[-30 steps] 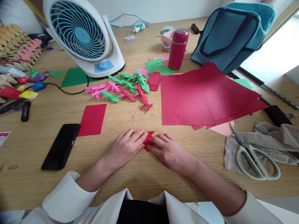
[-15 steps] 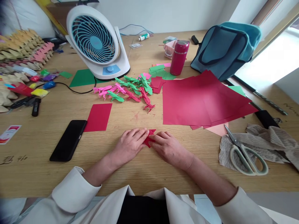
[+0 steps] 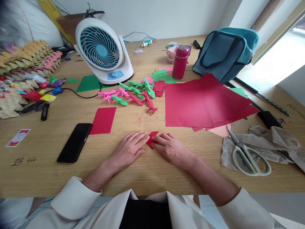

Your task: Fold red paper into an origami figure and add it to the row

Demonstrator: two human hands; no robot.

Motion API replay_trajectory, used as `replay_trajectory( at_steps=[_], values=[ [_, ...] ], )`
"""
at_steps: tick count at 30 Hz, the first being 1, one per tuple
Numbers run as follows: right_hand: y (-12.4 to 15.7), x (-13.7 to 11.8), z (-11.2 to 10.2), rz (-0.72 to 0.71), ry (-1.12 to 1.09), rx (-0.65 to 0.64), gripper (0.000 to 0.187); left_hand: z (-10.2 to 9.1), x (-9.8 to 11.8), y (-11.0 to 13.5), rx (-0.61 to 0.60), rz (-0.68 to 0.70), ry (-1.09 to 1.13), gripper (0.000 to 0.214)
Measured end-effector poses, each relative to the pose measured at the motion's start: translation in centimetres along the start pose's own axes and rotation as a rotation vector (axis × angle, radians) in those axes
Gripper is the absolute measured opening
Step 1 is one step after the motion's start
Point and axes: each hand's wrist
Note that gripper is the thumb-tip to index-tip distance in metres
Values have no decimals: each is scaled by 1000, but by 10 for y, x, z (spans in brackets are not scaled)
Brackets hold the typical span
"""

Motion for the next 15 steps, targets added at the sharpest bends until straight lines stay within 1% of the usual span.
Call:
replay_trajectory(
  at_steps=[6,8,11,15],
  values=[
    [-1,0,-2,-5,5,-19,25,7,-5,5,96,35,15,42],
    [-1,0,-3,-7,9,-33,25,7,-5,5,103,34,4,40],
    [-1,0,-2,-15,34,-38,29,5,-4,5,75,23,-29,40],
    [0,-1,-2,-33,61,-26,34,1,-1,7,5,-24,-57,45]
  ],
)
Point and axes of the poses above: each hand's wrist, its own y-axis away from the middle knuckle, its own z-axis out of the palm, x = y × z, and after that the axes turned 2 degrees about -z, right-handed
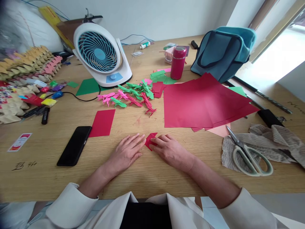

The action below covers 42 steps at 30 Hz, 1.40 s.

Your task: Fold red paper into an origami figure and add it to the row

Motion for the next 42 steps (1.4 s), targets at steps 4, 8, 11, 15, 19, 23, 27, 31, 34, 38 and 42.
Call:
replay_trajectory(
  at_steps=[4,8,11,15,19,23,27,31,34,38,42],
  values=[
    [0,-1,-2,-6,-4,18,36,-4,4,3,-42,-35,24,47],
    [0,-2,-1,-26,29,18,42,-7,8,-10,69,-107,165,35],
    [0,-1,1,-33,53,24,45,-6,13,-34,149,-190,288,25],
    [0,0,1,-44,56,27,42,0,16,-69,134,-373,377,5],
    [0,-1,-4,-58,68,13,41,2,13,-85,53,-523,581,13],
    [1,-1,-6,-76,32,43,34,0,8,-86,-21,-533,718,15],
    [5,5,-6,93,-185,291,23,0,5,-85,38,-469,921,18],
    [5,12,-5,525,-576,610,17,4,3,-86,160,-390,1124,23],
    [-5,13,-2,644,-1020,528,30,8,5,-86,213,-378,1210,24],
    [-24,14,3,696,-1201,396,34,10,8,-83,281,-375,1272,23],
    [-45,17,1,792,-1214,341,36,11,5,-80,337,-403,1350,23]
  ],
)
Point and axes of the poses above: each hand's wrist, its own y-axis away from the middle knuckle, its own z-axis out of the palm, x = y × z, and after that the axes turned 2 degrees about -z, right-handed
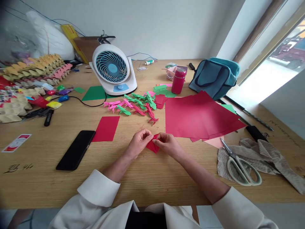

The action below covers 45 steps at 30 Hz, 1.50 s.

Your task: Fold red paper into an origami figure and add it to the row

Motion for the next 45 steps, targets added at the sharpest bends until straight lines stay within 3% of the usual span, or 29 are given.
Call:
replay_trajectory(
  at_steps=[7,14,21,25,32,37,45],
  values=[
    [-9,1,14,-33,64,49,32,-13,4,2,48,-5,-62,21],
    [-3,1,12,-30,-1,-3,34,-7,8,4,87,45,-117,23],
    [0,7,11,68,-61,-76,38,-2,1,6,58,-23,-7,25],
    [0,8,9,94,-118,-129,41,0,0,5,105,-79,84,25],
    [1,4,5,86,-35,-198,49,-3,2,3,218,-170,296,33],
    [2,7,7,63,27,-160,50,-3,0,3,167,-182,345,37],
    [1,-1,13,32,-49,-29,50,-5,0,5,124,-99,120,41]
  ],
)
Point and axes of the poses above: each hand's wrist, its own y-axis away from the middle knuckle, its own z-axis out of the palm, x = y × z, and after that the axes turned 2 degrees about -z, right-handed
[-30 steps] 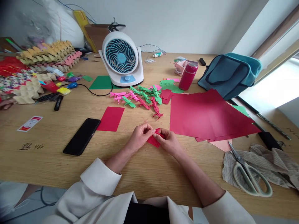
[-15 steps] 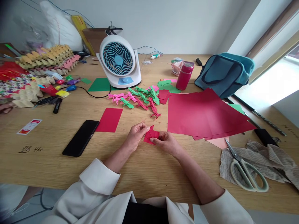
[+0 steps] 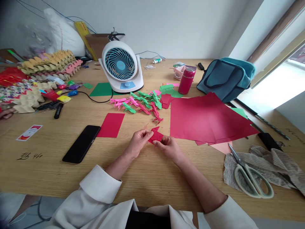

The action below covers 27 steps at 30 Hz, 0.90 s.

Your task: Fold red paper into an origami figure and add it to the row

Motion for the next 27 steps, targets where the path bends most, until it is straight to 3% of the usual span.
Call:
replay_trajectory(
  at_steps=[6,14,27],
  values=[
    [-4,12,-2,-27,-35,-1,48,-2,-4,-3,29,72,-121,41],
    [-7,24,-8,-72,-18,-121,45,-4,-2,-2,92,201,-297,39],
    [-1,18,-6,-119,-12,-117,43,-8,1,-3,69,251,-287,51]
  ],
)
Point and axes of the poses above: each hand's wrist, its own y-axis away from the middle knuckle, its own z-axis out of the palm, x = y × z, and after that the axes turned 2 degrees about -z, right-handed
